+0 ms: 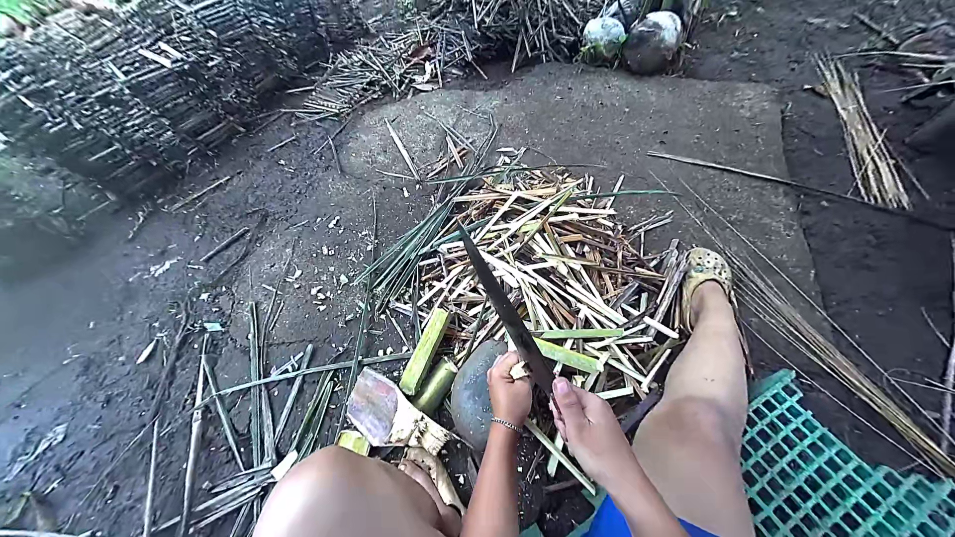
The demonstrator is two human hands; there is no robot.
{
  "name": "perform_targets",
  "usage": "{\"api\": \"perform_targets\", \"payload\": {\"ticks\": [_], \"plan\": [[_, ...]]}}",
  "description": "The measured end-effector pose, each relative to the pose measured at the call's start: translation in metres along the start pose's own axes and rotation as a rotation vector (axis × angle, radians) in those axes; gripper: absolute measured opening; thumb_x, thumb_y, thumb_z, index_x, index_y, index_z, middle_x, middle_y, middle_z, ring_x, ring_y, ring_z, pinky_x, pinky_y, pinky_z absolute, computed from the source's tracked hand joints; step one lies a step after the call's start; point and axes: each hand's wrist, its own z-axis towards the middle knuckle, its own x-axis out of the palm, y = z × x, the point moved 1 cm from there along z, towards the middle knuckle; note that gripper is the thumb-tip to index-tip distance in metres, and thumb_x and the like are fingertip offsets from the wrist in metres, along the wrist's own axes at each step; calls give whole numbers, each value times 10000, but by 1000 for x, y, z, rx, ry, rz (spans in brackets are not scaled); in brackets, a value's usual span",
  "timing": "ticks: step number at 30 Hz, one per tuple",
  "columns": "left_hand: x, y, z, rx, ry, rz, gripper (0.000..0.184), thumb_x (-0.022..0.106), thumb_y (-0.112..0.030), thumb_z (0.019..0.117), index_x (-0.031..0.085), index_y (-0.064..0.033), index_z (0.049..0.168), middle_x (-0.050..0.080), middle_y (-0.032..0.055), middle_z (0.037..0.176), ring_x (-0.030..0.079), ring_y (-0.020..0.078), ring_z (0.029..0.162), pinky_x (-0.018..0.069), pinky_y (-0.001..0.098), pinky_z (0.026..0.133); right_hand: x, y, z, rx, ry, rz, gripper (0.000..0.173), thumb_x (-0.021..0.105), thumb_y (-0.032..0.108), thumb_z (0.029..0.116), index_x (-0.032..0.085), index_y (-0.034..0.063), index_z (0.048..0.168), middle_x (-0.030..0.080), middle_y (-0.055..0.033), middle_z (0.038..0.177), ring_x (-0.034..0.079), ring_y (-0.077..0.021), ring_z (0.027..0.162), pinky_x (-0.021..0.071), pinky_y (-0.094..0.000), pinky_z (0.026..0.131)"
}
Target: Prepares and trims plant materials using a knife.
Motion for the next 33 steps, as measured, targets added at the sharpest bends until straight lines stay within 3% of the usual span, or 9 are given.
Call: {"api": "perform_targets", "payload": {"ticks": [7,9,11,12,14,19,21,25,33], "plan": [[1,-1,4,-86,48,-35,133,592,80,793,706,38,847,685,52,800,627,61,775,521,271,770,-2,9,12,85,78,-39,571,344,505,1087,637,77,849,473,21,619,471,-102,519,440,-324,537],[-7,-12,10,-35,157,-81,335,632,44,756,683,68,1086,699,135,1060,653,155,1022,528,329,920,-8,16,6,23,24,-67,570,354,539,1056,650,109,828,471,55,604,465,-68,510,436,-301,520],[-25,-14,15,-82,317,-127,902,704,-31,697,322,91,1505,406,260,1528,388,301,1438,355,436,1167,-4,9,5,31,-10,-88,586,352,540,1057,658,101,816,467,49,597,468,-80,519,440,-325,534],[-33,-8,17,-132,290,-143,1047,722,-42,657,191,70,1553,275,276,1601,289,336,1492,322,475,1178,0,2,10,70,3,-75,599,356,520,1074,659,68,826,471,20,604,470,-113,531,440,-362,555],[-47,15,17,-223,43,-190,1102,695,-39,618,135,58,1563,201,301,1622,272,382,1488,356,528,1131,2,-4,23,143,57,-49,597,346,509,1091,650,47,867,478,-7,628,472,-138,537,446,-374,562],[-71,14,26,-236,-648,-422,900,521,47,726,158,45,1549,220,276,1594,389,288,1375,421,388,1049,-19,24,7,-59,-70,21,565,299,550,1060,614,130,849,448,80,575,446,-42,457,429,-264,449],[-73,7,28,-229,-715,-466,853,483,70,753,172,35,1547,230,262,1583,401,273,1347,421,371,1032,-18,22,6,-80,-123,-6,557,296,541,1059,597,142,815,445,87,565,452,-35,453,438,-258,444],[-68,-6,30,-223,-679,-484,820,459,70,771,192,26,1545,247,236,1581,426,247,1305,431,367,989,15,-25,41,215,82,-163,648,297,508,1104,665,-4,956,556,-105,720,555,-247,654,482,-485,667],[-62,-5,25,-240,-685,-520,743,440,57,813,216,32,1521,283,221,1539,458,202,1249,443,320,961,6,-8,16,-164,-171,178,505,294,498,1061,551,159,788,433,128,560,447,14,460,439,-203,453]]}}
